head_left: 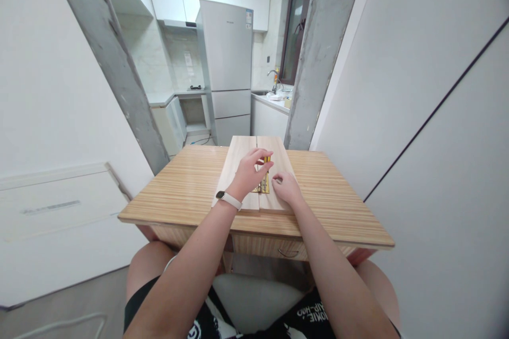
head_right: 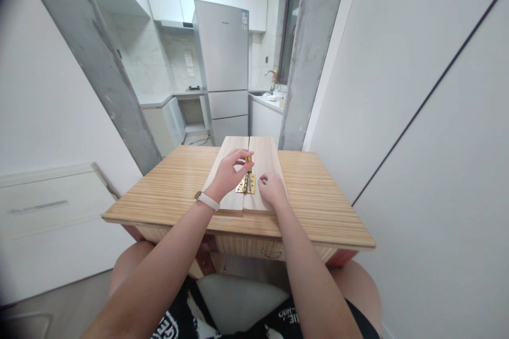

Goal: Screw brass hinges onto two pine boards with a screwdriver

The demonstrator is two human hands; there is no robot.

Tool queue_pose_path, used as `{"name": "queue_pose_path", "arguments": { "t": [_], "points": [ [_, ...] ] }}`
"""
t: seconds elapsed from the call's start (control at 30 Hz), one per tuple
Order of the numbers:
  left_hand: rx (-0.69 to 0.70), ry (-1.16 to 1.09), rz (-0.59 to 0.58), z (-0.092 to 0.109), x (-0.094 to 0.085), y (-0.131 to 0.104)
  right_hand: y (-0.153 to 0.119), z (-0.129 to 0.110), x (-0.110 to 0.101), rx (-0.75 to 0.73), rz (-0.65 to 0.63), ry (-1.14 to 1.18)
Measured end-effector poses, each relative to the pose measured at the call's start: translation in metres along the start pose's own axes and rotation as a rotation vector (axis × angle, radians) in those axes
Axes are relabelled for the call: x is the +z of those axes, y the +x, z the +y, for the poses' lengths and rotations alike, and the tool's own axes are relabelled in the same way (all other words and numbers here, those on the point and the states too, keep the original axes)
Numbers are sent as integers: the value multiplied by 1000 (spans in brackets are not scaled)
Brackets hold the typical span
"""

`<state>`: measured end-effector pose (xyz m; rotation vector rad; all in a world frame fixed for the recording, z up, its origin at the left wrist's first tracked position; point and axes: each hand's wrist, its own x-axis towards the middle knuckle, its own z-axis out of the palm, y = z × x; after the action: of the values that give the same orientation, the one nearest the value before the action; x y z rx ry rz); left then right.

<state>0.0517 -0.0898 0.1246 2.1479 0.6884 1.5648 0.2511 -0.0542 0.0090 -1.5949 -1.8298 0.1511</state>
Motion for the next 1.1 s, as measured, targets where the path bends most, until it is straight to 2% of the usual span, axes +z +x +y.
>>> {"name": "queue_pose_path", "arguments": {
  "t": [0.13,0.27,0.7,0.97,1.1],
  "points": [
    [-19,-29,-81,-2,1,-1,0,0,0,2,-6,2],
    [-62,-28,-108,-6,3,-3,1,0,0,11,-15,3],
    [-29,21,9,-3,1,0,1,2,2,6,-1,8],
    [-94,-104,-61,-5,4,-3,0,0,0,4,8,6],
    [-121,-92,-14,-5,5,-3,0,1,1,-1,8,2]
  ]
}}
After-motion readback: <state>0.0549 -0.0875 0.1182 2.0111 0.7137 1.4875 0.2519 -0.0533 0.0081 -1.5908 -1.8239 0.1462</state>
